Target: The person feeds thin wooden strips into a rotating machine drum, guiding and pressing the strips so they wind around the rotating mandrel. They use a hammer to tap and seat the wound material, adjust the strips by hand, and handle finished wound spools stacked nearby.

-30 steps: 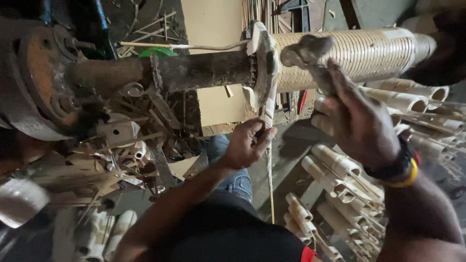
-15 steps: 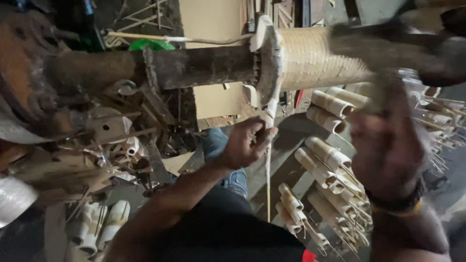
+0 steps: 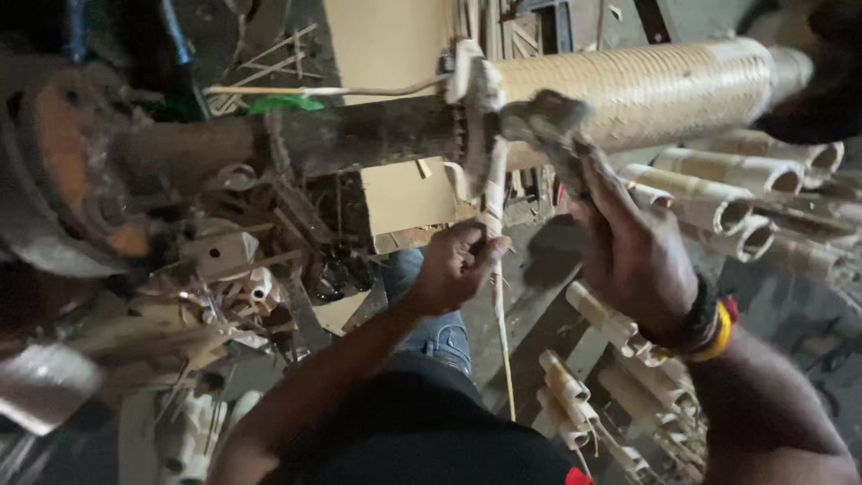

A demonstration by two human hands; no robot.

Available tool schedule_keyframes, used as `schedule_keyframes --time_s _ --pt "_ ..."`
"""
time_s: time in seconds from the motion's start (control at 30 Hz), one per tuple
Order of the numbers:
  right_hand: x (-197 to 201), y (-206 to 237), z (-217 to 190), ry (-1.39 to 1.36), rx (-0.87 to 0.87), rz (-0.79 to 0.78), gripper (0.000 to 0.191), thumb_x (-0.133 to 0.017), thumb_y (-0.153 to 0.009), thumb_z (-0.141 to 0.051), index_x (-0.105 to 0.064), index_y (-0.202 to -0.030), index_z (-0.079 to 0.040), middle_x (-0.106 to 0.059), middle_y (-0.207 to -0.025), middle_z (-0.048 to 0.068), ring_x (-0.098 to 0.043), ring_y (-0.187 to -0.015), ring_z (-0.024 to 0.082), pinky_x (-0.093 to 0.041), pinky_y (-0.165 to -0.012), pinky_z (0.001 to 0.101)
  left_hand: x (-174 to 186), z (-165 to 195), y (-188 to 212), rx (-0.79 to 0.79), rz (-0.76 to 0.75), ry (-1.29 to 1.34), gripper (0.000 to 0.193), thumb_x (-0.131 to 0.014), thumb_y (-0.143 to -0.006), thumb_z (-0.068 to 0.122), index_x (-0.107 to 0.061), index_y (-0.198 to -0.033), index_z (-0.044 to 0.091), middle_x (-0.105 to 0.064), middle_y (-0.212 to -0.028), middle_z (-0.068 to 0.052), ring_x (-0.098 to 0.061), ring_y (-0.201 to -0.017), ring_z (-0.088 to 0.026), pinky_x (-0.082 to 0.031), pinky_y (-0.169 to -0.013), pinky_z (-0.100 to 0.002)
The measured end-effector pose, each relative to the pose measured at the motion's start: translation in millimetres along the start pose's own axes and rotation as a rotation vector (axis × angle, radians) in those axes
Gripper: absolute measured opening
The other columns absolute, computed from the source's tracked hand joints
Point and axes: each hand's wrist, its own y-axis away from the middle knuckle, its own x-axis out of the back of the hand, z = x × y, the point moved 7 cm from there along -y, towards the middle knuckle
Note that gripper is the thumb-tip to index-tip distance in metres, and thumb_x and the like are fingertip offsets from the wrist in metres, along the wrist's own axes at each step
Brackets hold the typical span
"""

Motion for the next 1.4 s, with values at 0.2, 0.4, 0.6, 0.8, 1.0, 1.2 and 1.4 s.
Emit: schedule_keyframes --time_s 0.2,0.4,0.6,0.8,1.0,1.2,1.4 --pt "-1 28 31 -0.042 -0.11 0.254 0.053 -0.05 -0.106 -0.003 -0.037 -0.156 0.007 -0.066 -0.086 0.013 -0.059 -0.063 0.018 -0.048 -0.056 0.0307 0 11 0 -0.118 0.048 -0.051 0.024 -0.067 -0.1 0.017 -0.063 -0.084 0.001 -0.057 -0.072 -0.004 -0.051 -0.063 -0.01 -0.043 -0.058 -0.029" --pt "-51 92 76 -0.251 -0.236 0.376 0.039 -0.049 -0.113 -0.008 -0.053 -0.15 0.002 -0.061 -0.095 0.006 -0.057 -0.072 0.014 -0.049 -0.064 0.0314 -1 8 -1 -0.052 -0.006 -0.005 0.024 -0.065 -0.101 0.018 -0.064 -0.083 0.002 -0.06 -0.071 -0.002 -0.056 -0.064 -0.007 -0.045 -0.058 -0.029" --pt "-173 147 132 -0.06 -0.428 0.584 0.044 -0.054 -0.105 -0.015 -0.051 -0.147 -0.001 -0.064 -0.1 0.015 -0.061 -0.078 0.029 -0.052 -0.068 0.0445 3 16 -1 -0.097 -0.019 -0.085 0.028 -0.067 -0.103 0.018 -0.065 -0.081 0.001 -0.055 -0.069 0.0 -0.046 -0.062 -0.006 -0.039 -0.056 -0.029" --pt "-304 148 227 0.085 -0.704 0.215 0.052 -0.059 -0.094 -0.021 -0.054 -0.143 -0.006 -0.067 -0.099 0.026 -0.065 -0.08 0.047 -0.052 -0.069 0.0575 -3 18 0 -0.117 -0.039 -0.121 0.025 -0.065 -0.105 0.019 -0.065 -0.087 0.002 -0.053 -0.071 0.003 -0.045 -0.066 -0.004 -0.04 -0.059 -0.027" --pt "-305 115 240 0.143 -0.746 0.32 0.049 -0.065 -0.096 -0.023 -0.058 -0.141 -0.007 -0.066 -0.102 0.029 -0.065 -0.079 0.049 -0.051 -0.064 0.0578 -9 7 3 0.014 -0.009 -0.05 0.019 -0.065 -0.103 0.019 -0.066 -0.092 0.003 -0.057 -0.074 0.005 -0.048 -0.066 -0.002 -0.041 -0.058 -0.023" --pt "-238 86 170 -1.18 -0.743 0.398 0.035 -0.061 -0.106 -0.031 -0.074 -0.106 0.001 -0.07 -0.097 0.019 -0.064 -0.085 0.031 -0.05 -0.076 0.0412 -11 -1 5 -0.033 -0.049 -0.066 0.022 -0.065 -0.105 0.018 -0.067 -0.09 0.002 -0.065 -0.077 0.002 -0.058 -0.07 -0.002 -0.048 -0.063 -0.022" --pt "-155 27 86 -1.726 -0.326 0.29 0.019 -0.067 -0.104 -0.009 -0.072 -0.114 0.007 -0.075 -0.106 0.01 -0.07 -0.095 0.015 -0.056 -0.084 0.0273 -7 -18 6 0.065 0.043 -0.092 0.03 -0.066 -0.103 0.018 -0.07 -0.077 0.003 -0.064 -0.065 -0.001 -0.054 -0.057 -0.006 -0.042 -0.051 -0.027"
